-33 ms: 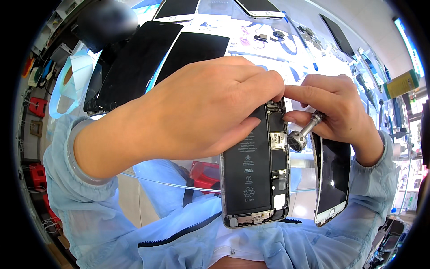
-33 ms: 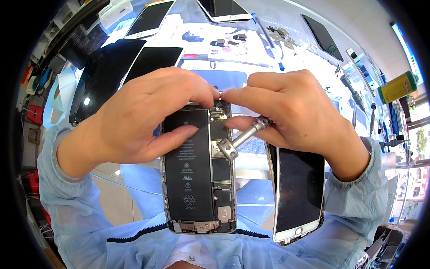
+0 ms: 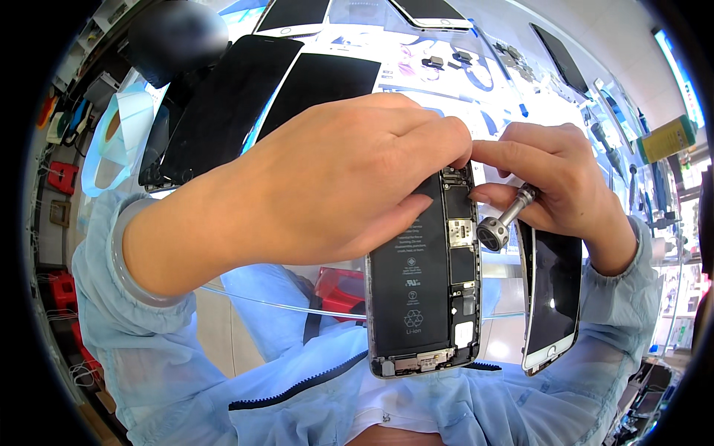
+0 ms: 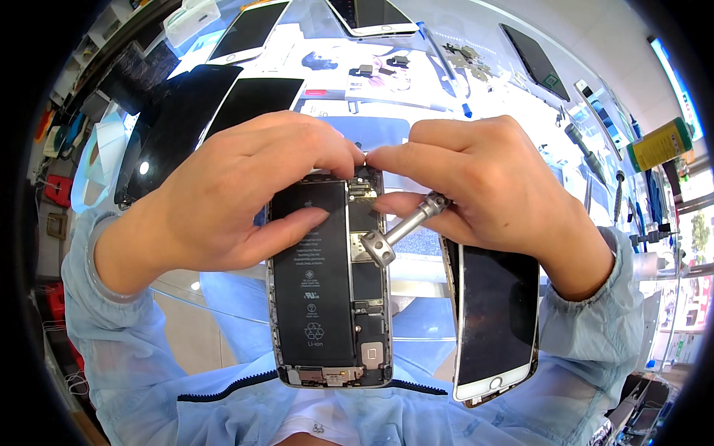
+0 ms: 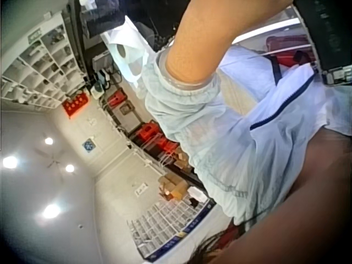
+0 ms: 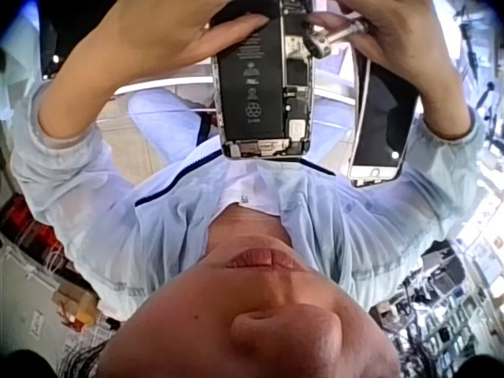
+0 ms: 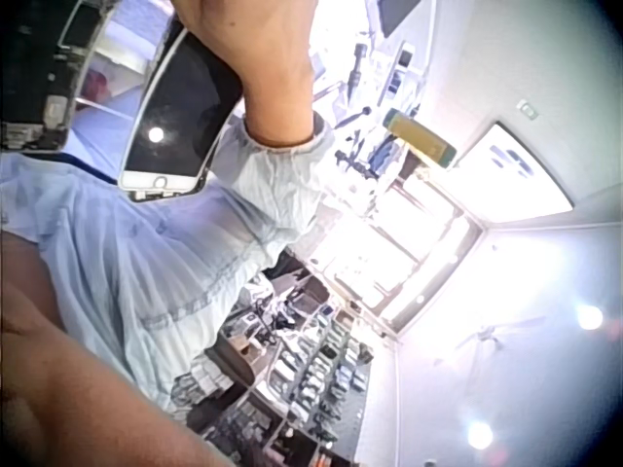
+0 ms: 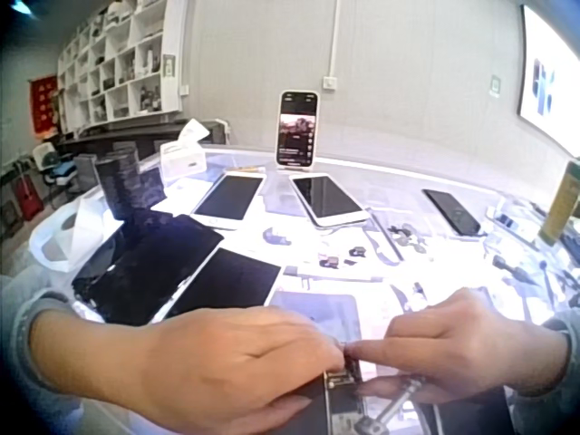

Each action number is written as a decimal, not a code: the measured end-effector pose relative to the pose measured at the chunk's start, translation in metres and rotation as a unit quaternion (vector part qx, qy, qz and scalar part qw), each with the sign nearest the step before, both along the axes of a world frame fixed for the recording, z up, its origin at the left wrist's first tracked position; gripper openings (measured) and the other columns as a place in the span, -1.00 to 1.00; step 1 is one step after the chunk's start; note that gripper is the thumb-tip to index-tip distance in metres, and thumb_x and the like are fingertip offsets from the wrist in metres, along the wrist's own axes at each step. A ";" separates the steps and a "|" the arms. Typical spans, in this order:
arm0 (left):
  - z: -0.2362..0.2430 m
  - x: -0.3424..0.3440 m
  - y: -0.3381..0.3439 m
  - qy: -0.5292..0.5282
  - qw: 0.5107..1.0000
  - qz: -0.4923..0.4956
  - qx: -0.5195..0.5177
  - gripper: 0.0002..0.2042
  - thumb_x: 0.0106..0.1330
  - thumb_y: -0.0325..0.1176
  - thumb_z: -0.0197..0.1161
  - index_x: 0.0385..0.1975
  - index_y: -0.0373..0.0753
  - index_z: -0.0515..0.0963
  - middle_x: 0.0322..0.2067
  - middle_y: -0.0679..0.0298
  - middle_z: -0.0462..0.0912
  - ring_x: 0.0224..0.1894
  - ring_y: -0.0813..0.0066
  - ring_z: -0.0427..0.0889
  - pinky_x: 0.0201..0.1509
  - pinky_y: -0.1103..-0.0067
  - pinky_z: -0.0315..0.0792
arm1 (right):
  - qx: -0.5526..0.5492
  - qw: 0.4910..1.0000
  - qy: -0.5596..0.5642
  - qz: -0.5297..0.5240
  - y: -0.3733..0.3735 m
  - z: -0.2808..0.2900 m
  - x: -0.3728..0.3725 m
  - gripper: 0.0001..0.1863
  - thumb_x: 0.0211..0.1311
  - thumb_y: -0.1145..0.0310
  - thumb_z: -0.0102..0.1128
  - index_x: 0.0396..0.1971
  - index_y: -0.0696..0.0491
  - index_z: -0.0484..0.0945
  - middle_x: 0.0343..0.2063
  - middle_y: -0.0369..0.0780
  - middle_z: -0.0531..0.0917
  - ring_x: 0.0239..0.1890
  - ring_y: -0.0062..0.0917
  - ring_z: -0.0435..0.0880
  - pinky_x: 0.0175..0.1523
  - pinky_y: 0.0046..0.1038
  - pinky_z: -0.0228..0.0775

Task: The person disassembles a white smartphone, removes the battery, and replaces it with a new one. They then reassemble the device and test the screen and camera functionality to verify the repair.

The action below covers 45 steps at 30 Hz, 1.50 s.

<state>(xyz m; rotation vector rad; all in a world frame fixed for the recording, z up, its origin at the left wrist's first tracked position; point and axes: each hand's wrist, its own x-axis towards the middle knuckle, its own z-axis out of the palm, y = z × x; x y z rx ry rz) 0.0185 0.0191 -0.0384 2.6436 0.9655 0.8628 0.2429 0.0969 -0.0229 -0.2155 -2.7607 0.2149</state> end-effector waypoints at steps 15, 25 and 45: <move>0.008 0.000 -0.003 0.038 0.998 0.018 -0.048 -0.64 -0.13 -0.56 0.29 -0.25 -0.33 0.43 -0.28 0.13 0.52 -0.20 0.13 0.52 -0.14 0.43 0.42 | 0.048 0.999 -0.023 -0.005 -0.004 0.002 -0.002 -0.70 -0.04 0.27 0.31 -0.28 0.08 0.60 -0.70 -0.26 0.41 -0.70 -0.43 0.40 -0.62 -0.45 0.15; 0.000 -0.003 -0.002 0.031 0.999 0.009 0.024 -0.65 -0.07 -0.49 0.28 -0.22 -0.32 0.45 -0.24 0.12 0.48 -0.10 0.15 0.46 -0.05 0.38 0.38 | 0.087 0.995 0.015 0.037 -0.002 0.005 0.000 -0.71 -0.15 0.29 0.37 -0.35 0.03 0.59 -0.70 -0.32 0.39 -0.74 -0.48 0.41 -0.69 -0.49 0.14; -0.002 -0.003 -0.003 0.059 0.998 0.020 0.034 -0.69 -0.06 -0.46 0.28 -0.24 -0.30 0.51 -0.13 0.12 0.39 -0.06 0.13 0.42 -0.02 0.41 0.36 | -0.001 1.000 0.005 0.025 -0.001 0.000 -0.002 -0.76 -0.12 0.35 0.36 -0.38 0.04 0.59 -0.70 -0.27 0.42 -0.70 -0.39 0.45 -0.63 -0.43 0.19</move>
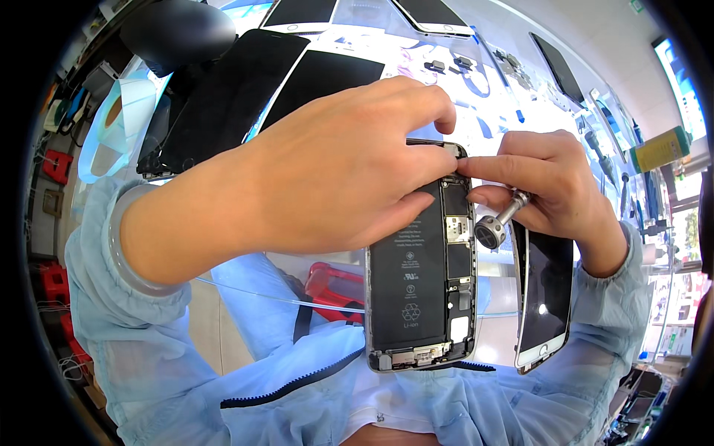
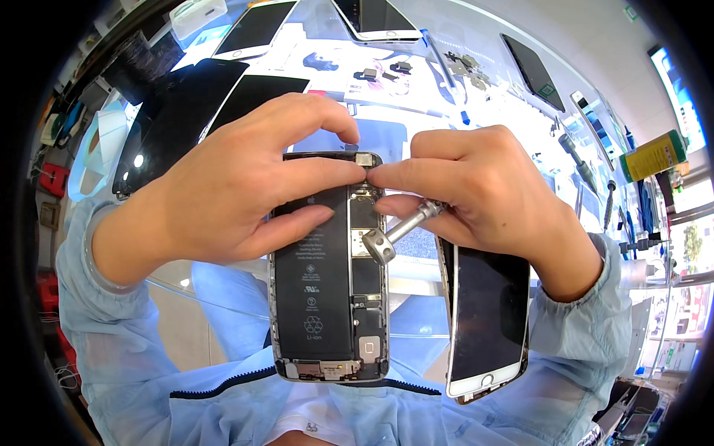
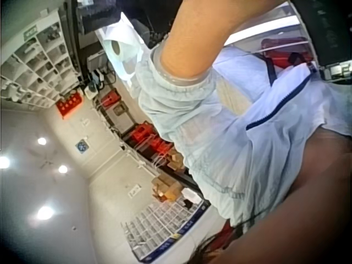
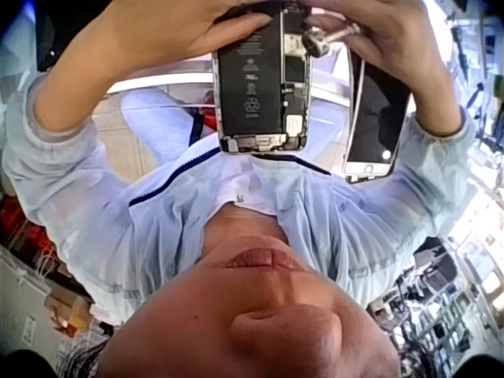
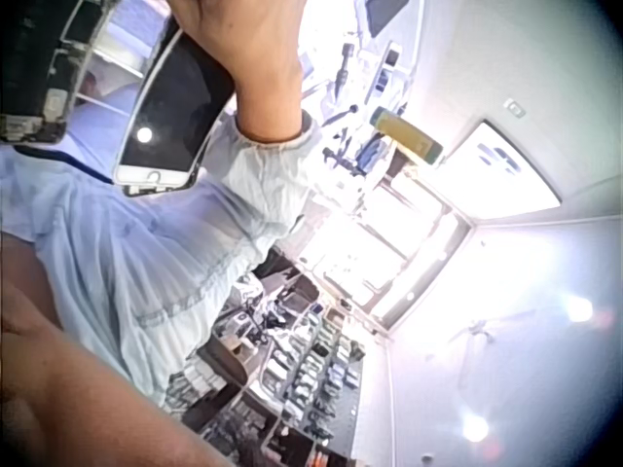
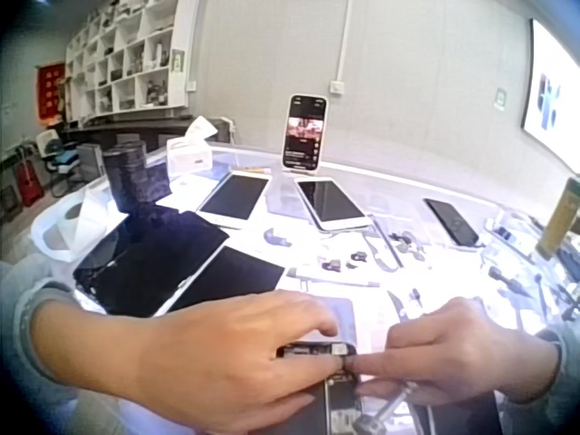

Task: The person disassembles a white smartphone, removes the battery, and replaces it with a new one. They then reassemble the device and test the screen and camera functionality to verify the repair.

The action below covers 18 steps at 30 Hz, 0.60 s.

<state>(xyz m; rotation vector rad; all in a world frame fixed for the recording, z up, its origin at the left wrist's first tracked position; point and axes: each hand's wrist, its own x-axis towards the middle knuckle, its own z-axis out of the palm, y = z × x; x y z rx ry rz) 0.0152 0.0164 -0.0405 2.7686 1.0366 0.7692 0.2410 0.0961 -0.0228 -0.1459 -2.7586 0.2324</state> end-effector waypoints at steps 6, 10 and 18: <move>0.005 0.001 -0.001 0.016 1.000 0.002 -0.017 -0.71 -0.05 -0.47 0.26 -0.26 -0.32 0.52 -0.13 0.12 0.40 -0.03 0.12 0.42 0.01 0.39 0.35 | -0.035 0.999 0.004 -0.008 -0.003 -0.002 -0.001 -0.79 -0.12 0.41 0.34 -0.39 0.07 0.59 -0.70 -0.25 0.43 -0.69 -0.37 0.47 -0.62 -0.42 0.22; 0.011 0.006 0.000 0.055 0.998 0.003 0.006 -0.75 -0.05 -0.48 0.25 -0.31 -0.33 0.54 -0.14 0.12 0.40 0.02 0.11 0.41 0.04 0.39 0.35 | -0.039 0.999 0.004 -0.015 -0.006 -0.002 -0.001 -0.82 -0.12 0.44 0.32 -0.43 0.09 0.57 -0.71 -0.25 0.44 -0.67 -0.37 0.48 -0.61 -0.42 0.23; 0.010 0.001 -0.001 -0.004 1.000 0.007 0.030 -0.78 -0.06 -0.54 0.20 -0.34 -0.30 0.55 -0.12 0.12 0.41 0.06 0.08 0.38 0.09 0.33 0.30 | 0.022 0.995 0.053 -0.081 -0.008 0.012 0.003 -0.84 -0.06 0.48 0.28 -0.39 0.08 0.61 -0.67 -0.20 0.52 -0.64 -0.37 0.51 -0.56 -0.45 0.27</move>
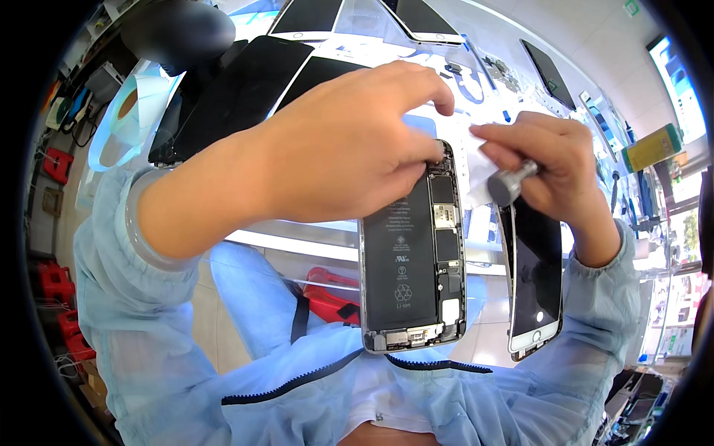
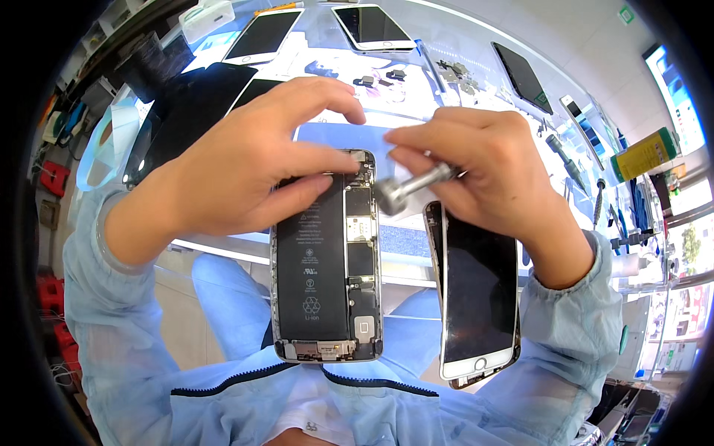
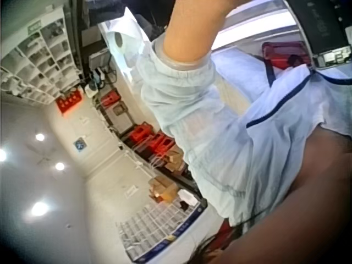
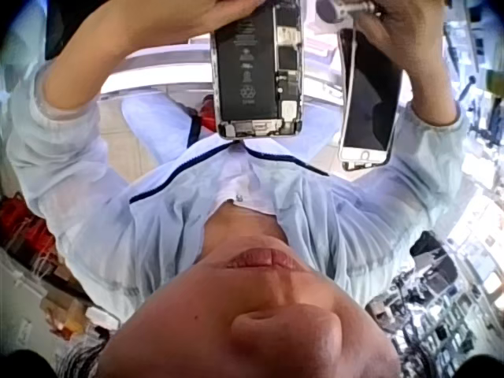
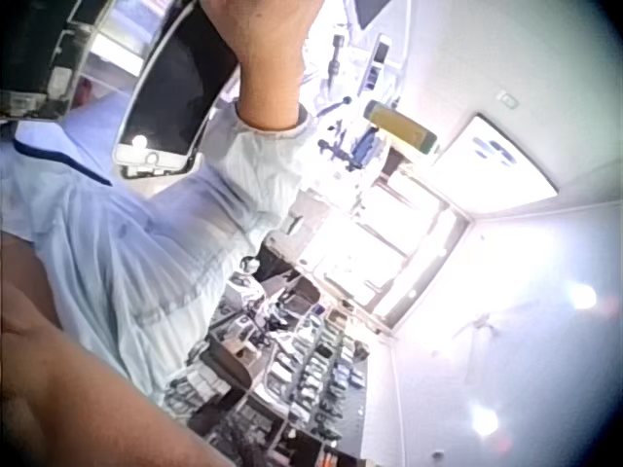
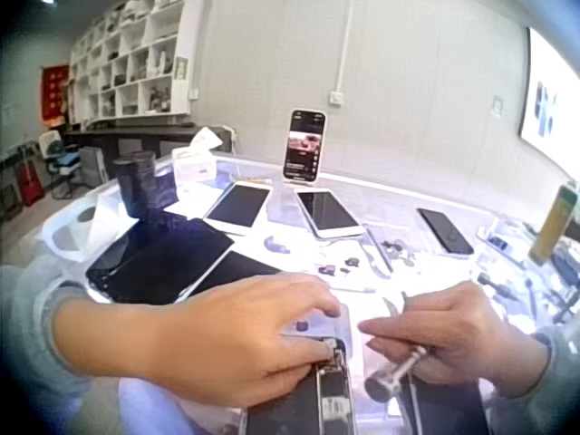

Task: The person disassembles a white smartphone, removes the battery, and replaces it with a new one. They then reassemble the device and test the screen and camera functionality to verify the repair.

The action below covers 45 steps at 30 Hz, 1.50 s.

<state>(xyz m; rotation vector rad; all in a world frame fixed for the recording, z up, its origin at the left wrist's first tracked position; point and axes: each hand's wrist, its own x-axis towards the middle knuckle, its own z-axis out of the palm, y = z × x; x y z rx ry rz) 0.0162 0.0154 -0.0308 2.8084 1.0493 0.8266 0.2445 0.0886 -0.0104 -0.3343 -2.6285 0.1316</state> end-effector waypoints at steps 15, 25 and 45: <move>-0.004 0.006 0.003 0.032 0.999 -0.013 0.022 -0.70 -0.09 -0.55 0.12 -0.28 -0.28 0.57 -0.05 0.10 0.39 0.13 0.04 0.29 0.18 0.30 0.22 | 0.013 1.000 -0.011 -0.025 0.005 -0.008 0.005 -0.72 -0.11 0.57 0.22 -0.30 0.04 0.58 -0.57 -0.18 0.59 -0.54 -0.32 0.59 -0.46 -0.44 0.39; -0.004 0.003 0.001 0.039 0.999 0.005 0.022 -0.64 -0.12 -0.60 0.09 -0.22 -0.30 0.52 -0.02 0.10 0.38 0.15 0.00 0.25 0.20 0.27 0.18 | 0.006 1.000 -0.006 -0.018 0.008 -0.006 0.011 -0.53 -0.35 0.69 0.13 -0.26 0.07 0.57 -0.56 -0.22 0.58 -0.50 -0.36 0.60 -0.40 -0.47 0.42; 0.029 -0.080 0.014 0.202 0.955 0.094 -0.195 0.29 -0.58 0.03 0.58 0.30 -0.23 -0.03 0.26 -0.03 0.08 0.32 -0.04 -0.07 0.35 0.30 -0.17 | -0.005 0.996 -0.044 -0.083 0.021 0.001 0.020 -0.78 -0.10 0.52 0.29 -0.35 0.11 0.60 -0.48 -0.11 0.64 -0.49 -0.30 0.61 -0.39 -0.48 0.41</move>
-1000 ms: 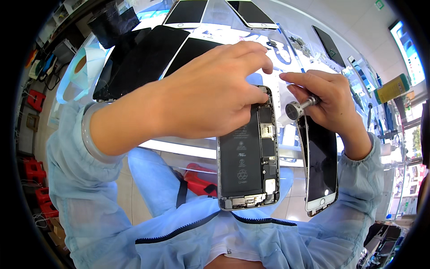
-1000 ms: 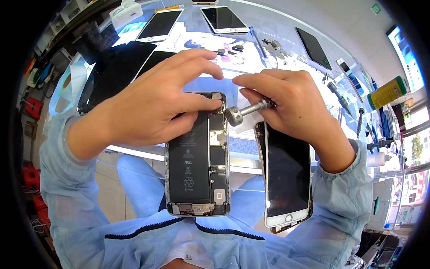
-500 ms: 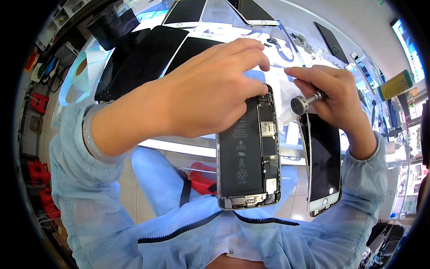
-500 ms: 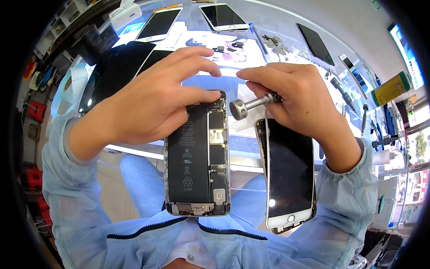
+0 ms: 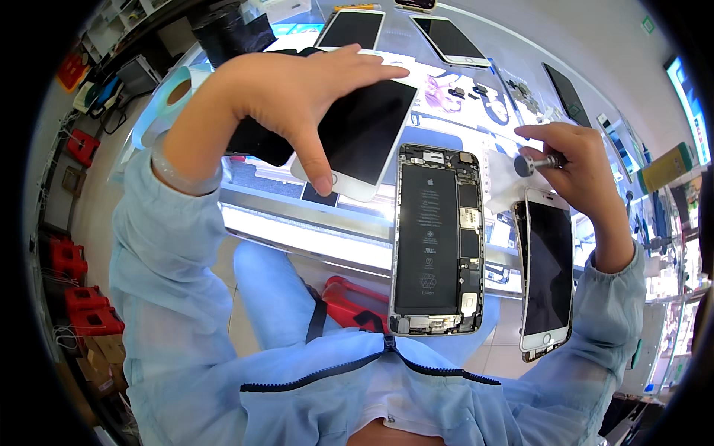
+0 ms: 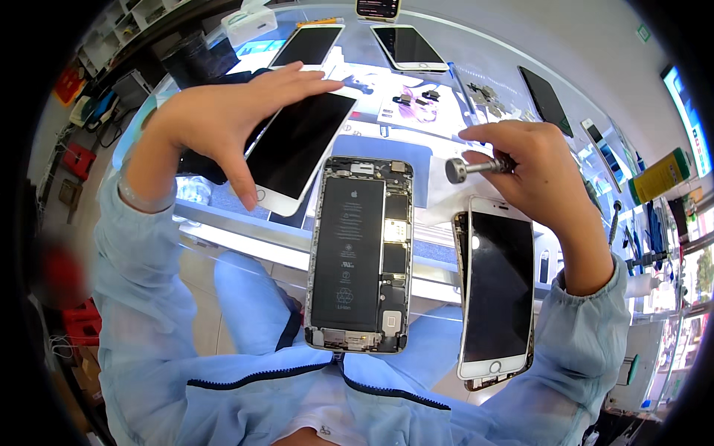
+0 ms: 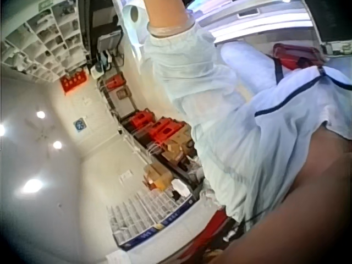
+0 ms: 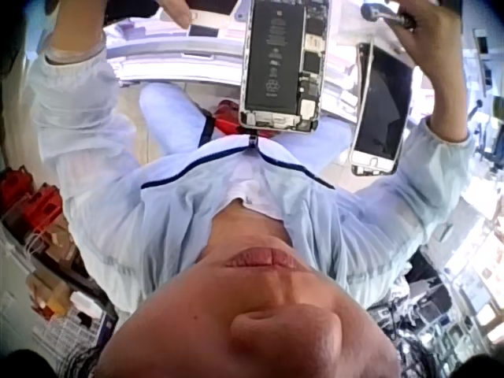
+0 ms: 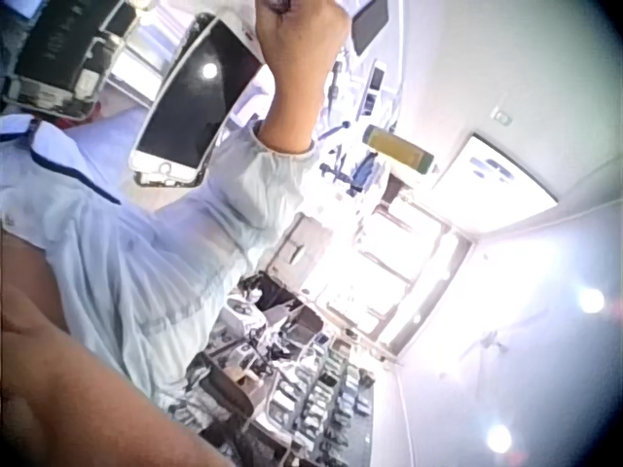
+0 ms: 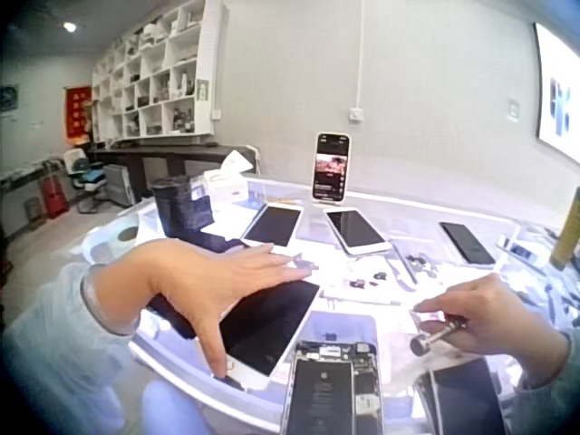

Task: The person disassembles a white smartphone, removes the battery, and replaces it with a new one. They then reassemble the device and test the screen and camera functionality to verify the repair.

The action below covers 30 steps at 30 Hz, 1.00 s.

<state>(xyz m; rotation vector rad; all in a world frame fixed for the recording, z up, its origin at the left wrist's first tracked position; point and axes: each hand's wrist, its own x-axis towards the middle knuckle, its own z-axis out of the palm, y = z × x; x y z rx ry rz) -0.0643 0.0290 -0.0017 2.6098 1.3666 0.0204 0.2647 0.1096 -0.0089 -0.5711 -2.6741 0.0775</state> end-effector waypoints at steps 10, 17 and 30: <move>-0.003 0.012 -0.005 0.041 0.999 0.014 -0.018 0.31 -0.59 0.07 0.56 0.32 -0.15 -0.09 0.29 -0.03 0.02 0.35 0.02 -0.03 0.31 0.03 -0.32 | -0.046 0.998 -0.038 -0.010 0.003 0.008 0.013 -0.73 -0.18 0.51 0.35 -0.37 0.16 0.59 -0.64 -0.18 0.54 -0.63 -0.47 0.49 -0.49 -0.53 0.30; 0.013 0.025 -0.016 0.012 0.997 0.060 -0.055 0.08 -0.43 -0.10 0.50 0.26 -0.21 0.10 0.22 -0.03 0.19 0.20 0.06 0.27 0.25 0.32 0.14 | -0.151 0.988 -0.022 0.021 0.010 0.004 0.017 -0.80 -0.07 0.46 0.30 -0.39 0.19 0.57 -0.65 -0.18 0.51 -0.62 -0.51 0.46 -0.47 -0.54 0.30; 0.025 0.021 -0.018 -0.134 0.983 -0.052 0.112 -0.68 -0.13 -0.49 0.29 -0.27 -0.36 0.60 -0.30 0.06 0.66 -0.29 0.34 0.67 -0.11 0.59 0.50 | -0.081 0.996 -0.047 -0.013 0.012 -0.003 0.015 -0.79 -0.03 0.39 0.31 -0.41 0.19 0.57 -0.57 -0.17 0.57 -0.51 -0.47 0.57 -0.38 -0.52 0.40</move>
